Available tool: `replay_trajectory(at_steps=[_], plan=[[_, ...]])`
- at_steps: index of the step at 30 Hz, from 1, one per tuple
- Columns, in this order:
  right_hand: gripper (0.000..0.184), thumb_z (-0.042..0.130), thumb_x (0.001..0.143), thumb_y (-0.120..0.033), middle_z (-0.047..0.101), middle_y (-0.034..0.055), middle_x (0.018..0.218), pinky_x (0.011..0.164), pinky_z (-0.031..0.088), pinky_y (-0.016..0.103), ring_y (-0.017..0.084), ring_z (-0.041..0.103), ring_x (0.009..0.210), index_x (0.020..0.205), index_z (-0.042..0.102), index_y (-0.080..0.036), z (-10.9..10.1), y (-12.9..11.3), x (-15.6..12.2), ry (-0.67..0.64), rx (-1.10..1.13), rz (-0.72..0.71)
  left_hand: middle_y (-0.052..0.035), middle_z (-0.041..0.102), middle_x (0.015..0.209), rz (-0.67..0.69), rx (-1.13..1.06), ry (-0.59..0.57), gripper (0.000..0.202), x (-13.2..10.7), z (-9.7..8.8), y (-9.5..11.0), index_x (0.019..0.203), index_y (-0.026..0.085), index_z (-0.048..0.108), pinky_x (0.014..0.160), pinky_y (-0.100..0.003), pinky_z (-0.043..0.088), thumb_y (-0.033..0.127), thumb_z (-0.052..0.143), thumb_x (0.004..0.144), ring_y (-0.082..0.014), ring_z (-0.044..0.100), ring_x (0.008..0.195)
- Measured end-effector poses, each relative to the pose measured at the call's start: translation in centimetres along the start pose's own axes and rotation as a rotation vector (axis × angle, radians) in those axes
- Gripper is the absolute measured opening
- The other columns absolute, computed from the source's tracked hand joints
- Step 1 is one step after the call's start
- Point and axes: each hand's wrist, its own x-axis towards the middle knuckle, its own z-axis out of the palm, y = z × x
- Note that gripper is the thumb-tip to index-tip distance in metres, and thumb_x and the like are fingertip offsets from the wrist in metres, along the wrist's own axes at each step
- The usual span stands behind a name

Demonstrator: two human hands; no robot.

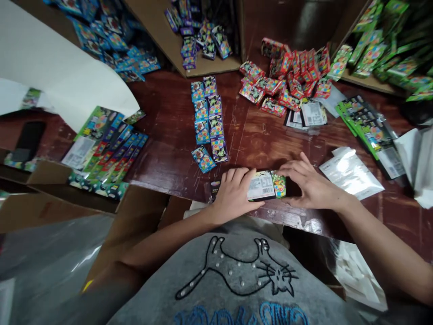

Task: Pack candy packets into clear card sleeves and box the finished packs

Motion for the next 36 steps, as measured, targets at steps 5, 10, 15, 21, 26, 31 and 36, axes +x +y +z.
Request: replay_trajectory(at_steps=[5, 10, 15, 21, 26, 31, 36], plan=[[0.089, 0.081, 0.086, -0.041, 0.064, 0.0171, 0.143, 0.127, 0.016, 0.079, 0.037, 0.06, 0.136, 0.162, 0.038, -0.023, -1.2, 0.5, -0.2, -0.004, 0.01, 0.032, -0.0159, 0.061, 0.138, 0.082, 0.009, 0.048, 0.095, 1.7, 0.4, 0.3, 0.148, 0.019, 0.049, 0.102, -0.053, 0.046, 0.057, 0.09, 0.072, -0.038, 0.056, 0.123], [0.101, 0.077, 0.092, -0.052, 0.04, 0.0195, 0.17, 0.125, 0.036, 0.069, 0.039, 0.044, 0.154, 0.172, 0.017, -0.031, -1.4, -0.4, -0.8, 0.279, 0.123, 0.211, -0.019, 0.061, 0.142, 0.003, -0.153, 0.202, 0.097, 4.9, -0.6, 1.1, 0.146, 0.019, 0.042, 0.107, -0.057, 0.048, 0.053, 0.093, 0.07, -0.039, 0.06, 0.131], [0.067, 0.063, 0.103, -0.041, 0.067, 0.012, 0.142, 0.1, 0.064, 0.047, 0.029, 0.072, 0.122, 0.163, 0.036, -0.032, 0.5, -1.8, -0.8, 0.57, 0.389, 0.433, -0.0222, 0.058, 0.148, -0.006, -0.417, 0.112, 0.109, 7.5, -1.4, 1.7, 0.156, 0.019, 0.032, 0.109, -0.058, 0.052, 0.063, 0.09, 0.074, -0.0395, 0.061, 0.134], [0.032, 0.061, 0.105, -0.037, 0.075, 0.0063, 0.127, 0.102, 0.061, 0.045, 0.024, 0.073, 0.113, 0.135, 0.068, -0.032, 1.8, -1.8, -1.6, 0.57, 0.489, 0.52, -0.0098, 0.071, 0.12, 0.031, -0.963, -0.005, 0.05, 7.3, 0.2, -0.2, 0.152, 0.025, 0.044, 0.09, -0.037, 0.062, 0.033, 0.059, 0.106, -0.0212, 0.074, 0.103], [0.059, 0.071, 0.099, -0.035, 0.069, 0.0067, 0.136, 0.095, 0.063, 0.04, 0.022, 0.071, 0.114, 0.154, 0.049, -0.039, 3.8, -4.0, -0.7, 0.779, 0.689, 0.602, -0.0078, 0.07, 0.122, 0.007, -1.15, -0.074, 0.061, 6.6, 0.5, -1.0, 0.16, 0.03, 0.04, 0.085, -0.029, 0.061, 0.029, 0.064, 0.103, -0.0179, 0.072, 0.101], [0.05, 0.072, 0.1, -0.033, 0.073, 0.0035, 0.122, 0.087, 0.064, 0.034, 0.016, 0.074, 0.097, 0.145, 0.052, -0.039, 5.8, -5.7, 0.7, 0.971, 0.829, 0.621, -0.0104, 0.067, 0.133, 0.028, -1.174, -0.136, 0.059, 7.1, 0.0, -1.9, 0.158, 0.029, 0.043, 0.09, -0.031, 0.061, 0.032, 0.063, 0.103, -0.0211, 0.07, 0.112], [0.032, 0.072, 0.099, -0.032, 0.075, 0.0024, 0.115, 0.085, 0.063, 0.033, 0.015, 0.073, 0.093, 0.131, 0.07, -0.035, 4.5, -5.6, 0.2, 0.819, 0.732, 0.633, -0.007, 0.074, 0.115, 0.088, -1.087, -0.168, 0.027, 8.3, -1.3, -3.0, 0.127, 0.023, 0.065, 0.089, -0.03, 0.059, 0.032, 0.066, 0.101, -0.019, 0.071, 0.105]])
